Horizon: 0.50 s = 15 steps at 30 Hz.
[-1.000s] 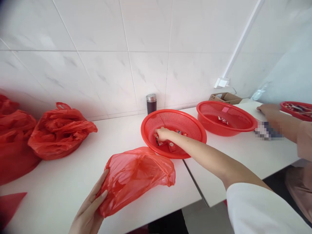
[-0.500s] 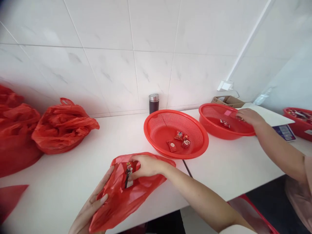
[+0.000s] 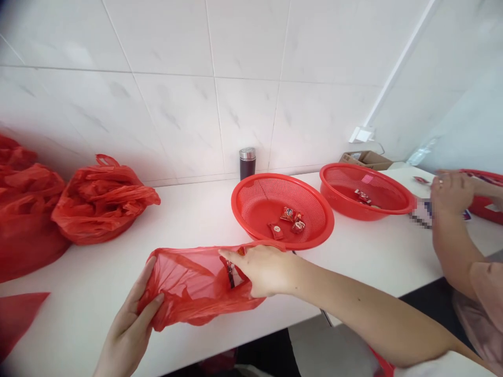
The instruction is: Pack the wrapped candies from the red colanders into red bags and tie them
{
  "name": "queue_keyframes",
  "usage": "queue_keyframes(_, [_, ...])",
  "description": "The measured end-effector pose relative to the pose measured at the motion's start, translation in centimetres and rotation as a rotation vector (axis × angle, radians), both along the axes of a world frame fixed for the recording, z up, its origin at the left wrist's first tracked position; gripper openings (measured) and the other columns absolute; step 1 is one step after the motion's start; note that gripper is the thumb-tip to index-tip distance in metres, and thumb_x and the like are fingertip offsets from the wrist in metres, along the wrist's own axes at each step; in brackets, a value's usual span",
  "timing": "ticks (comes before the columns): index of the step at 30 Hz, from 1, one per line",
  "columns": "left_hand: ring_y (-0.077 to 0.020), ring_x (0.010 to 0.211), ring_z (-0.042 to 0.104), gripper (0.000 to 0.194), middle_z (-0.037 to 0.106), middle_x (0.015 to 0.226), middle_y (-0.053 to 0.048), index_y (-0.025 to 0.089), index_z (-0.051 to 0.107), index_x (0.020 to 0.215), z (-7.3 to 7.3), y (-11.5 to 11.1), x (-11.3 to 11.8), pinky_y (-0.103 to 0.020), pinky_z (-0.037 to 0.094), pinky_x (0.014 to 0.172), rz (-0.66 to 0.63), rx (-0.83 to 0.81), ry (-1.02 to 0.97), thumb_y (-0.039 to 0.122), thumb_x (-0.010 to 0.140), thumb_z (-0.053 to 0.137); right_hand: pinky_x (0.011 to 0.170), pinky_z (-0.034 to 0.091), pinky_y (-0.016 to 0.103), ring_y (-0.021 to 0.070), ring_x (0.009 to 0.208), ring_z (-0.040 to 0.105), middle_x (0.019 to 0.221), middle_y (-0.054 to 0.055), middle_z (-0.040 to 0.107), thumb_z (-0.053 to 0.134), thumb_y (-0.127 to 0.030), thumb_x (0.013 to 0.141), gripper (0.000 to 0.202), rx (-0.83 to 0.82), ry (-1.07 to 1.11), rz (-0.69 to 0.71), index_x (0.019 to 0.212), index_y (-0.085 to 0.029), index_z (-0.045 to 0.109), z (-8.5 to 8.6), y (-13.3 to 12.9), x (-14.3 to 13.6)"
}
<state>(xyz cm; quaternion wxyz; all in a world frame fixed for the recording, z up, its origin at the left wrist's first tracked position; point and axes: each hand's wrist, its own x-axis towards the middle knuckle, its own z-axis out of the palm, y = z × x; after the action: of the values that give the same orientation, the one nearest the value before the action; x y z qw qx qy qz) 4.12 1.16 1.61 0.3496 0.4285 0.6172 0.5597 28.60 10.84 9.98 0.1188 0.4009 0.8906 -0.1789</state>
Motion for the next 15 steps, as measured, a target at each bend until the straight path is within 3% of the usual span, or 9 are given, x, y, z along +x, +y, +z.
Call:
queue_keyframes(2, [-0.0216, 0.144, 0.024, 0.062, 0.033, 0.156, 0.004, 0.035, 0.039, 0.146, -0.3, 0.2, -0.3, -0.036, 0.016, 0.118, 0.004, 0.022, 0.106, 0.037, 0.087, 0.058, 0.072, 0.047, 0.034, 0.0312, 0.102, 0.061, 0.122, 0.010, 0.061, 0.070, -0.022, 0.066, 0.102, 0.006, 0.066, -0.016, 0.152, -0.038, 0.017, 1.3, -0.4, 0.8])
queue_keyframes(5, [-0.0224, 0.143, 0.028, 0.062, 0.036, 0.154, 0.005, 0.037, 0.039, 0.145, -0.5, 0.8, -0.5, -0.038, 0.017, 0.118, -0.083, -0.017, 0.118, 0.040, 0.086, 0.059, 0.080, 0.048, 0.035, 0.0297, 0.108, 0.060, 0.131, 0.010, 0.057, 0.073, -0.030, 0.068, 0.093, -0.102, 0.159, -0.006, 0.149, -0.037, 0.028, 2.8, 0.5, 2.1])
queue_keyframes(7, [-0.0241, 0.140, 0.034, 0.061, 0.041, 0.152, 0.003, 0.036, 0.040, 0.144, -0.2, 1.2, -0.4, -0.041, 0.020, 0.117, -0.175, -0.083, 0.032, 0.043, 0.086, 0.058, 0.078, 0.050, 0.033, 0.0259, 0.103, 0.063, 0.134, 0.009, 0.056, 0.073, -0.040, 0.071, 0.084, -0.310, 0.272, 0.045, 0.147, -0.035, 0.035, 3.5, 2.4, 3.2])
queue_keyframes(9, [-0.0256, 0.139, 0.035, 0.060, 0.044, 0.150, 0.002, 0.035, 0.043, 0.143, 0.2, 1.4, 0.0, -0.043, 0.020, 0.117, -0.225, -0.113, -0.052, 0.045, 0.086, 0.059, 0.077, 0.052, 0.032, 0.0217, 0.097, 0.066, 0.132, 0.010, 0.057, 0.061, -0.052, 0.081, 0.075, -0.488, 0.488, 0.057, 0.148, -0.033, 0.033, 3.9, 5.4, 4.8])
queue_keyframes(11, [-0.0272, 0.140, 0.034, 0.060, 0.044, 0.150, 0.002, 0.035, 0.046, 0.141, 0.7, 1.4, 0.4, -0.044, 0.020, 0.117, -0.223, -0.112, -0.094, 0.045, 0.084, 0.061, 0.085, 0.052, 0.035, 0.0221, 0.107, 0.063, 0.135, 0.011, 0.055, 0.047, -0.057, 0.088, 0.072, -0.444, 0.673, -0.058, 0.151, -0.029, 0.024, 3.8, 8.9, 6.5])
queue_keyframes(13, [-0.0281, 0.141, 0.032, 0.061, 0.043, 0.150, 0.003, 0.035, 0.049, 0.139, 0.9, 1.1, 0.7, -0.043, 0.020, 0.116, -0.226, -0.110, -0.108, 0.046, 0.081, 0.064, 0.098, 0.045, 0.039, 0.0270, 0.127, 0.049, 0.147, 0.013, 0.042, 0.059, -0.058, 0.081, 0.089, -0.215, 0.507, -0.290, 0.153, -0.028, 0.017, 3.0, 12.1, 8.3])
queue_keyframes(15, [-0.0280, 0.141, 0.032, 0.061, 0.044, 0.150, 0.004, 0.036, 0.050, 0.138, 0.9, 0.5, 1.0, -0.043, 0.022, 0.115, -0.235, -0.123, -0.125, 0.047, 0.080, 0.065, 0.106, 0.037, 0.047, 0.0352, 0.138, 0.032, 0.154, 0.015, 0.029, 0.074, -0.060, 0.065, 0.113, -0.111, 0.118, -0.460, 0.154, -0.027, 0.013, 1.4, 14.3, 9.6])
